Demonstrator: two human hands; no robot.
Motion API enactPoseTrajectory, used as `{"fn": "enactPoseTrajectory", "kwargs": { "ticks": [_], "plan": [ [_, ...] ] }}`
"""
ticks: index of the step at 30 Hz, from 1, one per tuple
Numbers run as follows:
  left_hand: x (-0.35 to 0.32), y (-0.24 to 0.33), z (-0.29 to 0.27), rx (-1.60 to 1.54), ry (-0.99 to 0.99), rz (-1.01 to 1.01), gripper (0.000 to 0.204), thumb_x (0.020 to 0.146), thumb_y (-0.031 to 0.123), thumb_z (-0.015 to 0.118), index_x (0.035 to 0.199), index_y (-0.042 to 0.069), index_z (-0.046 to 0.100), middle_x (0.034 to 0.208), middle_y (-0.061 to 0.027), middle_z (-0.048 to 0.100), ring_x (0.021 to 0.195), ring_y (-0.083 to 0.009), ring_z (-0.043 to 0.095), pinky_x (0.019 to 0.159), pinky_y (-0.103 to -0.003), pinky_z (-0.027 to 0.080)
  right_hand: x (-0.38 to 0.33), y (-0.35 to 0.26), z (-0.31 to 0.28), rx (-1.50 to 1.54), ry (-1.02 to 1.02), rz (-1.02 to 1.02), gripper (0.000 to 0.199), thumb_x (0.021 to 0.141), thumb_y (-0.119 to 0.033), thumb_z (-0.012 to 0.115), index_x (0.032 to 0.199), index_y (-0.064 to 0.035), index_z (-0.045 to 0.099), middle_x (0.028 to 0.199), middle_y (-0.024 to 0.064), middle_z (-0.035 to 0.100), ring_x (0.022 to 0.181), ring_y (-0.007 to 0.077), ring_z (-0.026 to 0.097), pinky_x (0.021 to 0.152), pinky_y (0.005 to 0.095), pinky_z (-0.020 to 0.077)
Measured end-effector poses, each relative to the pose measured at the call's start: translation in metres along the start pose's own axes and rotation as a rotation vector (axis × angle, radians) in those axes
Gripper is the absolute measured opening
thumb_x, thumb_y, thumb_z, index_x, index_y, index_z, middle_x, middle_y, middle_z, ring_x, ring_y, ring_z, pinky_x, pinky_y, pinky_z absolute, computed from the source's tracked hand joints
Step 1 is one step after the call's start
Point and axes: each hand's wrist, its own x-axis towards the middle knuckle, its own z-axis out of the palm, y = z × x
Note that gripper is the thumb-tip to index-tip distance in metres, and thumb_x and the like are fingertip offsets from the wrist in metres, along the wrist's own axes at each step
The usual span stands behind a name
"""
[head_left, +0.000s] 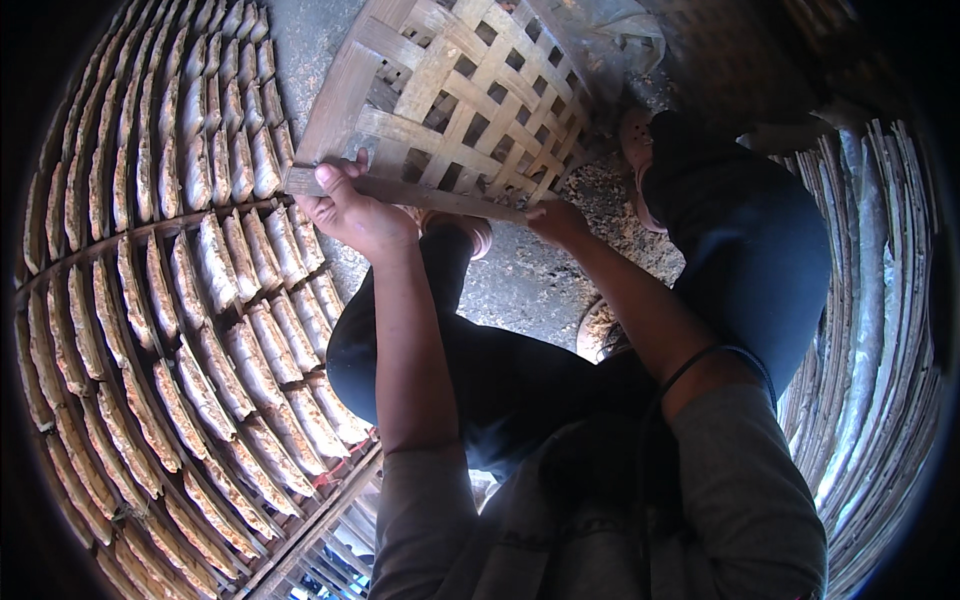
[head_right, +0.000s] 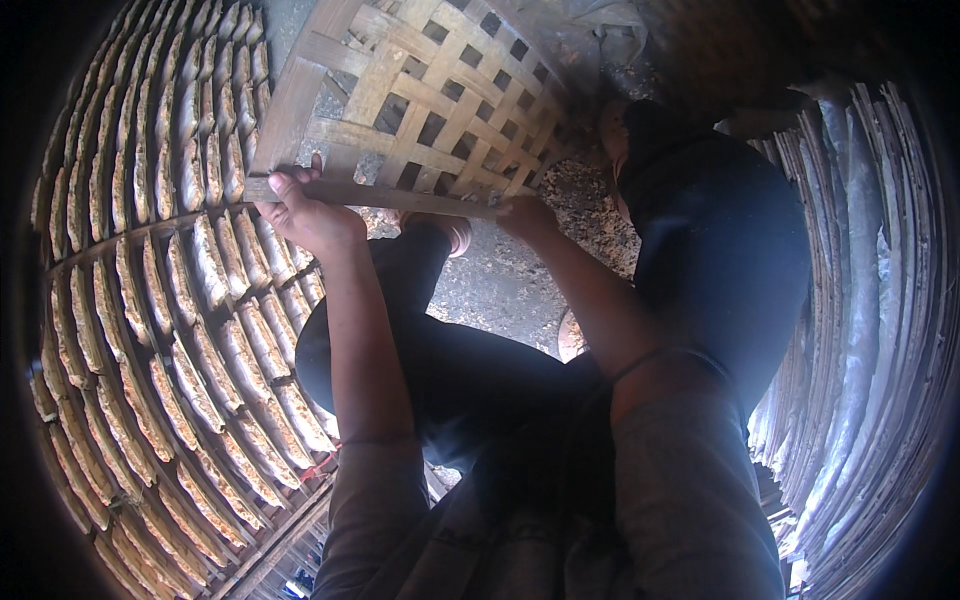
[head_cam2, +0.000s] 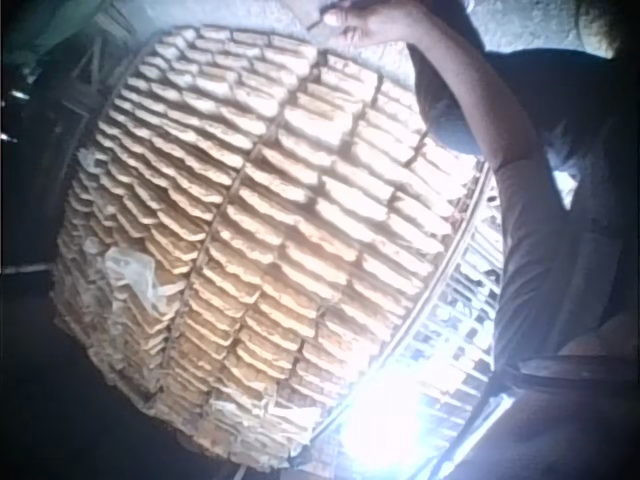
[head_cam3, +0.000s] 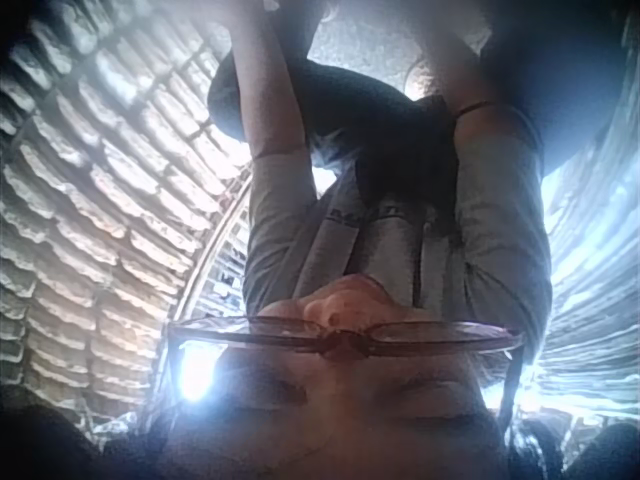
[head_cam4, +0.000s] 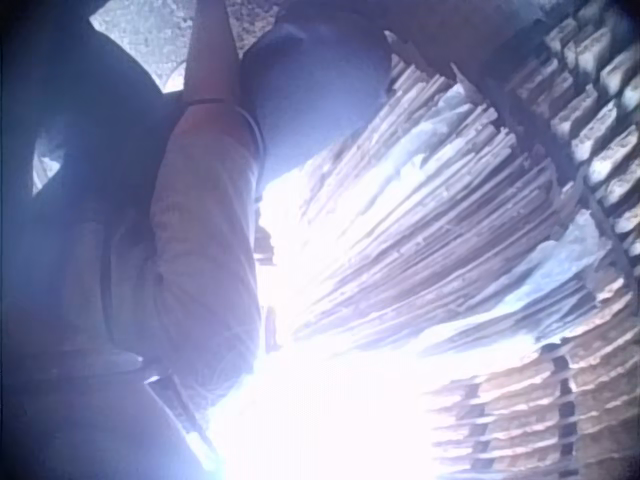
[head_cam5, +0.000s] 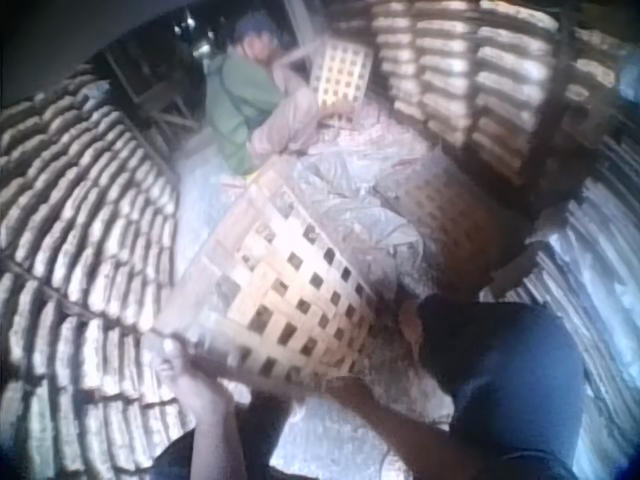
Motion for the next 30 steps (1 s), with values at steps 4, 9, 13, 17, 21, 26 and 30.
{"fn": "enactPoseTrajectory", "kwargs": {
  "ticks": [4,9,13,17,21,26,30],
  "plan": [
    [-0.003,0.006,0.005,-0.001,-0.021,-0.008,0.020,0.101,0.025,0.053,0.106,0.007,0.045,0.082,-0.0028,0.049,0.077,-0.0139,0.050,0.082,-0.037,0.049,0.020,-0.022,0.003,0.717,0.007,0.050,0.030,0.088,-0.026,0.070,0.107,-0.0030,0.072,0.098,0.0091,0.073,0.092,0.0183,0.067,0.082,0.0342,0.0505],
    [-0.007,0.007,0.008,-0.003,-0.038,-0.003,0.024,0.100,0.028,0.056,0.105,0.007,0.046,0.082,-0.0027,0.050,0.077,-0.0138,0.050,0.082,-0.037,0.049,0.024,-0.030,0.014,0.851,0.013,0.108,0.025,0.089,-0.024,0.070,0.104,-0.0035,0.073,0.092,0.0063,0.072,0.084,0.0163,0.063,0.078,0.0334,0.0481],
    [-0.007,0.004,0.003,-0.019,-0.058,0.005,0.025,0.100,0.027,0.055,0.108,0.005,0.045,0.083,-0.0034,0.051,0.075,-0.0125,0.051,0.085,-0.039,0.051,0.022,-0.037,0.013,0.734,0.054,0.012,0.021,0.089,-0.020,0.070,0.102,-0.0045,0.074,0.092,0.0063,0.072,0.084,0.0151,0.063,0.079,0.0324,0.0477],
    [-0.007,0.007,0.002,-0.013,-0.079,0.009,0.026,0.102,0.023,0.052,0.114,0.003,0.042,0.084,-0.0047,0.052,0.075,-0.0121,0.053,0.087,-0.044,0.053,0.013,-0.042,0.008,0.685,0.073,-0.017,0.018,0.089,-0.019,0.069,0.100,-0.0059,0.075,0.092,0.0062,0.073,0.084,0.0148,0.063,0.079,0.0330,0.0483],
    [-0.009,0.011,0.009,-0.038,-0.101,0.019,0.025,0.099,0.028,0.059,0.105,0.007,0.046,0.086,-0.0021,0.052,0.075,-0.0103,0.050,0.082,-0.035,0.052,0.014,-0.035,0.004,0.660,0.078,-0.099,0.020,0.090,-0.021,0.068,0.100,-0.0054,0.074,0.092,0.0070,0.073,0.083,0.0156,0.065,0.077,0.0331,0.0491],
    [-0.009,0.007,0.003,-0.050,-0.090,0.019,0.025,0.099,0.027,0.058,0.105,0.006,0.046,0.087,-0.0030,0.053,0.076,-0.0110,0.051,0.082,-0.035,0.052,0.019,-0.041,0.005,0.199,0.192,-0.186,0.028,0.089,-0.029,0.063,0.098,-0.0043,0.074,0.089,0.0135,0.071,0.084,0.0219,0.067,0.076,0.0361,0.0506],
    [-0.009,0.008,0.002,-0.005,-0.047,-0.016,0.024,0.099,0.027,0.057,0.104,0.006,0.046,0.087,-0.0034,0.052,0.077,-0.0116,0.051,0.082,-0.035,0.052,0.021,-0.035,0.017,0.490,0.179,-0.038,0.032,0.088,-0.033,0.063,0.098,-0.0040,0.073,0.089,0.0160,0.070,0.085,0.0247,0.068,0.076,0.0379,0.0507]
  ]
}}
